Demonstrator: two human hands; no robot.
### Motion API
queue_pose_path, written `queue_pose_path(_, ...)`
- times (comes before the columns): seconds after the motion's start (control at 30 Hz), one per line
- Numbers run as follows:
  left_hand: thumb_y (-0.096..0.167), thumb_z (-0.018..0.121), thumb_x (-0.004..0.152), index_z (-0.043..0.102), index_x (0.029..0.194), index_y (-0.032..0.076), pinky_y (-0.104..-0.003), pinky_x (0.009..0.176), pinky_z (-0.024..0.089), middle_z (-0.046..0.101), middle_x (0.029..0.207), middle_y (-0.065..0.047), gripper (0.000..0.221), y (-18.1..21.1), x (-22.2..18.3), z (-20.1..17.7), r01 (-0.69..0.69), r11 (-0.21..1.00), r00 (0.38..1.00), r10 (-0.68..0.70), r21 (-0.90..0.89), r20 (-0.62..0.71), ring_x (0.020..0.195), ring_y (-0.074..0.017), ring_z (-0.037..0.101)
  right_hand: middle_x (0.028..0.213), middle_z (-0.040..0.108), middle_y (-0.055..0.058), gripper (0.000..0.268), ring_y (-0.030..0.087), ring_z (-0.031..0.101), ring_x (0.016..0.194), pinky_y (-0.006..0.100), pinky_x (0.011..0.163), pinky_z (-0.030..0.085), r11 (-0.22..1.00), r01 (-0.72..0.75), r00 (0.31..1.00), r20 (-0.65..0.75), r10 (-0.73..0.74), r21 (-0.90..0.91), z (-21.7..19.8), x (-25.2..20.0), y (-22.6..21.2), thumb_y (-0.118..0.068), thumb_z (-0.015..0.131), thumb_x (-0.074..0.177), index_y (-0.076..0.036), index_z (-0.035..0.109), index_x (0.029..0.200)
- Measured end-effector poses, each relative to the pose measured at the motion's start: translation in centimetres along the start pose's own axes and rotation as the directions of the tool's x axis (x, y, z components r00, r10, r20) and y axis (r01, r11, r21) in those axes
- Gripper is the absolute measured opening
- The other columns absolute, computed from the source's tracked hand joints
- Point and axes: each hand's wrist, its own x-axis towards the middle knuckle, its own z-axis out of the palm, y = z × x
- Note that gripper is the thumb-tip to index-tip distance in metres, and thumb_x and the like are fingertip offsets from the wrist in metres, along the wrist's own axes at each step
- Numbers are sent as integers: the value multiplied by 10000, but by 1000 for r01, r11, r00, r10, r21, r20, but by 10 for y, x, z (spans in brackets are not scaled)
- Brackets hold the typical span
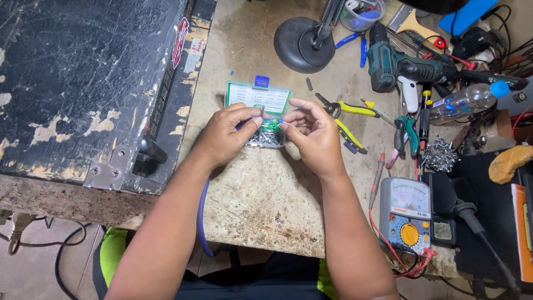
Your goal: Stripping a blue wire and using a small screwdriver to secure it into a terminal block, followed by organizing small electronic components.
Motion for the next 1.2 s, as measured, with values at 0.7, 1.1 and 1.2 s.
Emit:
queue_pose_path(0.7,113,686,940,796,1133,93,-407,820,559,748,864,-119,223,6,1,1,45,997,995,-38,-66,94,852,-281,725,902,764,111,252,102,694,815,219,719,619,998,-1,998,55,5,-66,1,-1,1,21,838,804,-28,787,1046)
queue_pose_path(1.1,71,731,882,785,1107,41,-446,865,566,772,960,-183,233,-2,-2,2,-6,997,998,10,-71,57,951,-366,743,828,732,118,174,137,697,804,259,710,621,995,44,995,93,-36,-89,0,-2,1,-10,842,814,1,778,975)
queue_pose_path(1.2,70,743,882,782,1097,32,-444,875,569,779,982,-182,222,3,-3,0,-15,996,998,20,-86,56,964,-363,747,810,724,121,160,132,677,797,270,710,624,997,32,994,102,-25,-69,0,-2,2,-13,832,823,6,775,971)
